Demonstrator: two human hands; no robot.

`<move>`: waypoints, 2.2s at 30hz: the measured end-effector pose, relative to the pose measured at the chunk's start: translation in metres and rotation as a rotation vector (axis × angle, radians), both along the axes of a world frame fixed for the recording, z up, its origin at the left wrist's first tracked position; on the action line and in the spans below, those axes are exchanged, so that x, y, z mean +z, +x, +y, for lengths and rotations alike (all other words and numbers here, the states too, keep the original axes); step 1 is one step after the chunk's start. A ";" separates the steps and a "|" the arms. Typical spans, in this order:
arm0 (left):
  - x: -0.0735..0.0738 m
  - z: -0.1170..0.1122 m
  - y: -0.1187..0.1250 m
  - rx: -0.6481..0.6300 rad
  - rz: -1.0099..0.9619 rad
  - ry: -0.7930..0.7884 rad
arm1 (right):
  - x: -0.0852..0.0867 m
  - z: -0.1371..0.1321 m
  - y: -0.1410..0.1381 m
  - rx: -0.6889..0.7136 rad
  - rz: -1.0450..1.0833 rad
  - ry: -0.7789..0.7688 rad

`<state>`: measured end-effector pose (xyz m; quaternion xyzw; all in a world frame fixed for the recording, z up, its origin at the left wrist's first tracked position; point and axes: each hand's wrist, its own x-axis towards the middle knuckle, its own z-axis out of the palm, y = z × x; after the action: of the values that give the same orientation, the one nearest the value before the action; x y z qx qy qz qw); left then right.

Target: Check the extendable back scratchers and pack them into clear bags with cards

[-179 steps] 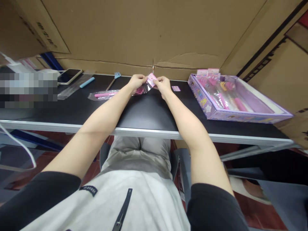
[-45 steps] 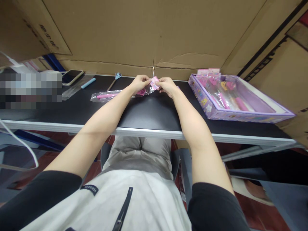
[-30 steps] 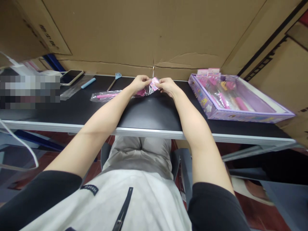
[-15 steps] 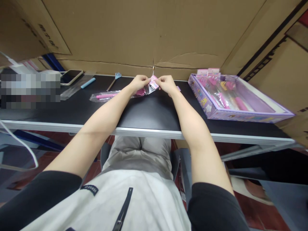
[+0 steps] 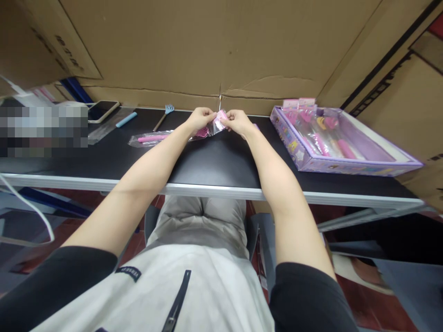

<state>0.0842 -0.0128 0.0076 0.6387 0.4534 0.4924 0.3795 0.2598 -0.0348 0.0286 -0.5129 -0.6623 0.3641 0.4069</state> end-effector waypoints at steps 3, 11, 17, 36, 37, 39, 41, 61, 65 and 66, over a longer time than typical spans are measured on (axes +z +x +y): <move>-0.001 0.001 -0.001 -0.019 0.008 0.013 | 0.002 -0.002 0.002 0.020 0.030 -0.065; 0.001 0.000 0.000 0.008 0.018 -0.002 | 0.007 -0.006 0.000 -0.008 0.084 -0.063; 0.002 -0.003 -0.002 -0.021 0.128 0.060 | 0.006 -0.003 -0.001 -0.104 0.046 0.006; -0.013 0.003 -0.004 -0.120 0.628 0.238 | 0.000 0.007 0.008 -0.152 0.038 -0.060; -0.014 0.004 -0.005 -0.123 0.621 0.249 | 0.000 0.007 0.008 -0.145 0.039 -0.069; -0.016 0.007 -0.006 -0.128 0.612 0.260 | 0.001 0.006 0.008 -0.132 0.043 -0.095; -0.016 0.007 -0.006 -0.128 0.610 0.255 | 0.003 0.004 0.008 -0.120 0.052 -0.121; -0.009 0.000 -0.006 -0.125 0.594 0.272 | -0.004 -0.001 -0.010 -0.188 0.067 -0.111; -0.007 -0.004 -0.005 -0.104 0.624 0.250 | -0.003 -0.004 -0.012 -0.149 0.066 -0.163; -0.007 -0.004 -0.004 -0.105 0.622 0.249 | -0.002 -0.005 -0.013 -0.147 0.067 -0.173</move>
<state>0.0798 -0.0166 0.0008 0.8222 0.4504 0.3054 0.1666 0.2473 -0.0398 0.0264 -0.5810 -0.5748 0.4061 0.4088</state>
